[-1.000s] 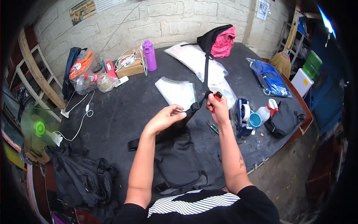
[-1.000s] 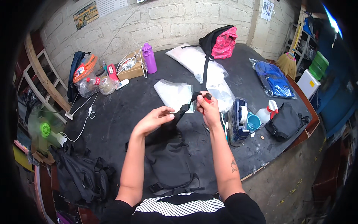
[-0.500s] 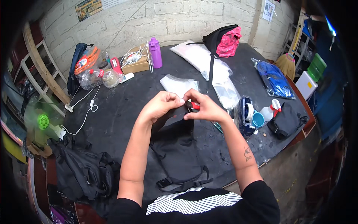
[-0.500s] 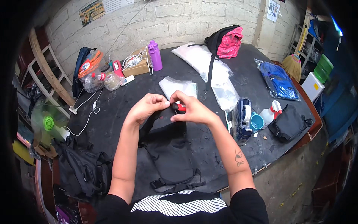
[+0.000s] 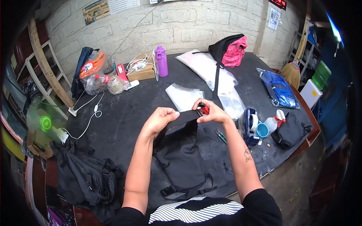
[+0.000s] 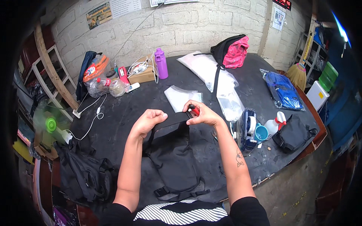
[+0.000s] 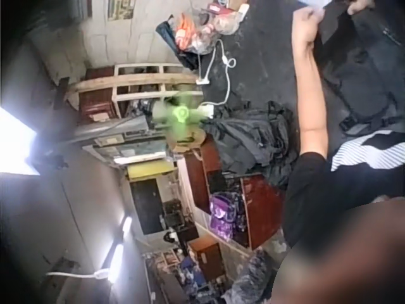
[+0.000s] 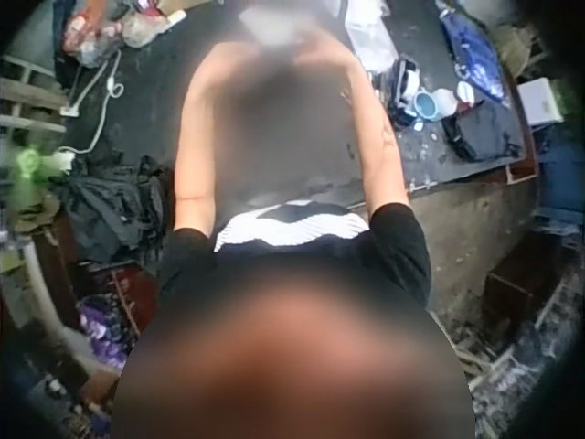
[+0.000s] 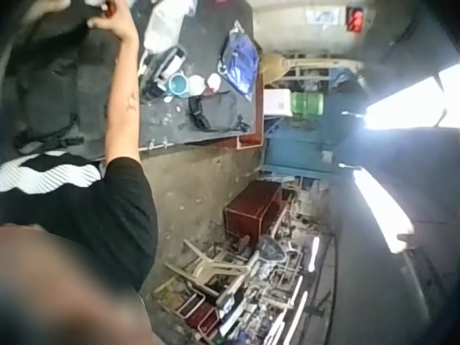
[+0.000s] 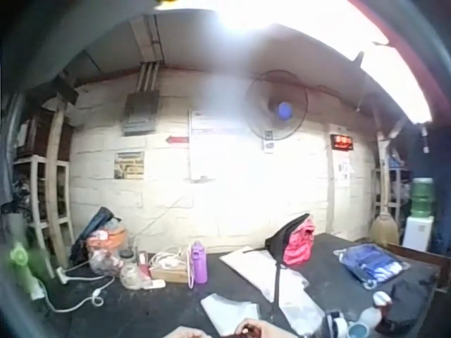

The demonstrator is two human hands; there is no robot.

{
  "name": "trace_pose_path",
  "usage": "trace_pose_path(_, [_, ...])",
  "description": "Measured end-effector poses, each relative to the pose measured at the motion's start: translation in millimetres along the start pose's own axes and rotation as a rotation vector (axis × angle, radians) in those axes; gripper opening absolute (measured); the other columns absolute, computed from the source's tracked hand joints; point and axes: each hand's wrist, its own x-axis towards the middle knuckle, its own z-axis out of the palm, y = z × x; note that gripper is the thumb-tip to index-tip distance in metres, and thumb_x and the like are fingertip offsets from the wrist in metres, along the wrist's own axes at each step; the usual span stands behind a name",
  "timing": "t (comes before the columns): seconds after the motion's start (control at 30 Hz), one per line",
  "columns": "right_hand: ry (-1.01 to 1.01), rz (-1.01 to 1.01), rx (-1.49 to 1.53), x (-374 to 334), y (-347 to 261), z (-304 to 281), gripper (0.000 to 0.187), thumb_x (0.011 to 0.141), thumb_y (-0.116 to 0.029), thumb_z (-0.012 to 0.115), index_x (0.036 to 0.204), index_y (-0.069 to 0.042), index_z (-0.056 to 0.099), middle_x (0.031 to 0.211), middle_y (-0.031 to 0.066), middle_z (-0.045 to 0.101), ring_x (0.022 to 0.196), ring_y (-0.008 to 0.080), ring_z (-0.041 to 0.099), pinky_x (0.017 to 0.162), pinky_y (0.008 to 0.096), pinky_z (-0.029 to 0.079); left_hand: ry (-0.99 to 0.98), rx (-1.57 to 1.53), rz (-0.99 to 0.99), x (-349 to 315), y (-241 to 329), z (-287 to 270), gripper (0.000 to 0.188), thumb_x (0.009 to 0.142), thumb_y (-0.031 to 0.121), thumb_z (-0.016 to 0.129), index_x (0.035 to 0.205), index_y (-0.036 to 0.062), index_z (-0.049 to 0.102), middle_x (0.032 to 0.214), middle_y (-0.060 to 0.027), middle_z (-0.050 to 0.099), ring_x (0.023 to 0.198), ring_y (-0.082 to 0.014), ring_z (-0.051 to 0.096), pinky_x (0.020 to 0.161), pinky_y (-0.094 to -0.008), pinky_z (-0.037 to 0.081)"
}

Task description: The recorder is inspecting a black leg bag, using a lighter to singe loose threads, and a toothbrush to clean it.

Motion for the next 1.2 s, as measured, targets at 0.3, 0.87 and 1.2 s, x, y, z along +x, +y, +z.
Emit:
trace_pose_path(0.3, [0.565, -0.200, -0.369, -1.0, 43.2, -10.7, 0.029, 0.070, 0.005, 0.058, 0.094, -0.005, 0.047, 0.078, 0.0003, 0.046, 0.069, 0.0072, 0.046, 0.062, 0.0220, 0.040, -0.253, 0.310, -0.184, -30.6, -39.6, -71.2, 0.033, 0.093, 0.031, 0.059, 0.075, 0.0032, 0.061, 0.070, 0.0000, 0.062, 0.064, -0.0055, 0.056, 0.065, -0.0223, 0.043])
trace_pose_path(0.87, [0.503, 0.181, -0.711, 31.7, 52.1, -43.7, 0.045, 0.064, -0.020, 0.082, 0.099, -0.004, 0.059, 0.079, 0.0064, 0.059, 0.070, 0.0135, 0.055, 0.064, 0.0288, 0.047, 0.600, 0.263, 0.283, -68.8, -59.8, -90.7, 0.030, 0.088, 0.015, 0.063, 0.116, 0.0040, 0.061, 0.098, -0.0061, 0.064, 0.090, -0.0138, 0.059, 0.085, -0.0267, 0.046])
trace_pose_path(1.2, [-0.228, -0.085, -1.082, -92.0, 76.8, 136.0, 0.029, 0.065, -0.014, 0.071, 0.090, -0.008, 0.056, 0.085, 0.0084, 0.057, 0.077, 0.0274, 0.064, 0.064, 0.0408, 0.051, -0.248, -0.004, -0.111, -21.0, -116.2, -7.0, 0.069, 0.098, 0.057, 0.024, 0.114, 0.0019, 0.063, 0.094, -0.0076, 0.070, 0.053, -0.0059, 0.044, 0.054, -0.0179, 0.038])
